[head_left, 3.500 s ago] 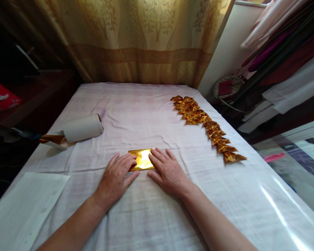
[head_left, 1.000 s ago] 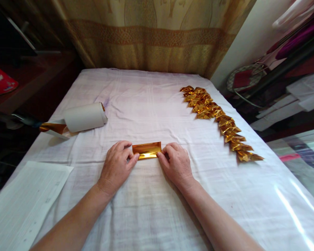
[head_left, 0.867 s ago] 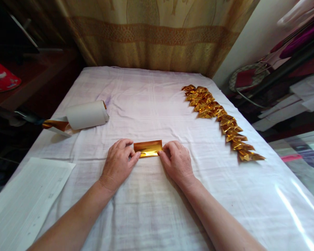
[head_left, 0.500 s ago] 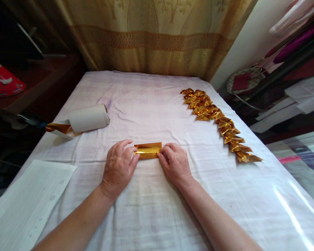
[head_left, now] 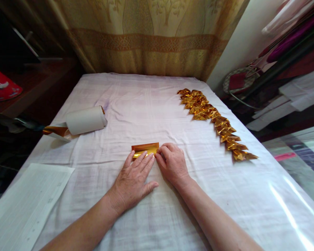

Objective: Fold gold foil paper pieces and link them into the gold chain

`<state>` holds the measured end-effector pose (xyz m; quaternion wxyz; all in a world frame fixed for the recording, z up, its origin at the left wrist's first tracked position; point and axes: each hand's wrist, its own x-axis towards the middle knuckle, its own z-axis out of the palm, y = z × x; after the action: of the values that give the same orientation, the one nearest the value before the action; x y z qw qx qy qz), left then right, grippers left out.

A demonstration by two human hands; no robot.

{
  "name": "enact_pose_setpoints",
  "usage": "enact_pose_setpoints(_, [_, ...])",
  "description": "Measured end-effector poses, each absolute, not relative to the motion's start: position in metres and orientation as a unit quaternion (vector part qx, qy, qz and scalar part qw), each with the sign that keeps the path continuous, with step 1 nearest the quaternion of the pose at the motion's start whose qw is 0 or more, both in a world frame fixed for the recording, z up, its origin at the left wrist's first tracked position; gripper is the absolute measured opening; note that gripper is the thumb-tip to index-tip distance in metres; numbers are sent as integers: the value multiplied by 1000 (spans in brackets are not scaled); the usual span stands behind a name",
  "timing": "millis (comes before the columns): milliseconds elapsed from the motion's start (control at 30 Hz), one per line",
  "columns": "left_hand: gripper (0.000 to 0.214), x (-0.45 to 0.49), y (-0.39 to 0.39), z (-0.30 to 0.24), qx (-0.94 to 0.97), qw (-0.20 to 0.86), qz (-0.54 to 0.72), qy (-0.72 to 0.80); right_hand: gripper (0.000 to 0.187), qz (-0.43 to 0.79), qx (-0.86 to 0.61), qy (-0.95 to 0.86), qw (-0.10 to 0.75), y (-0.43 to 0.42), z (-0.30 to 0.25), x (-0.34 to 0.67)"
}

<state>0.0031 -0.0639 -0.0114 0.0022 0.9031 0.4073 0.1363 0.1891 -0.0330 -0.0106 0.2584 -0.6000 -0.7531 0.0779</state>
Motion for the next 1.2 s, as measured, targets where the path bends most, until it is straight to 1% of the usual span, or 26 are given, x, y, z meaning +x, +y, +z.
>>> enact_pose_setpoints(167, [70,3,-65,-12,904,6,126,409,8,81,-600,-754,256,-33,-10,189])
enact_pose_setpoints(500, [65,-4,-66,-14,901,4,123,415,6,87,-610,-750,242,-33,-6,188])
enact_pose_setpoints(1000, [60,-43,-78,-11,896,-66,110,425,6,86,-608,-748,252,-33,-7,189])
enact_pose_setpoints(1200, [56,-46,-82,-11,885,-77,113,444,11,77,-595,-752,272,-31,-12,192])
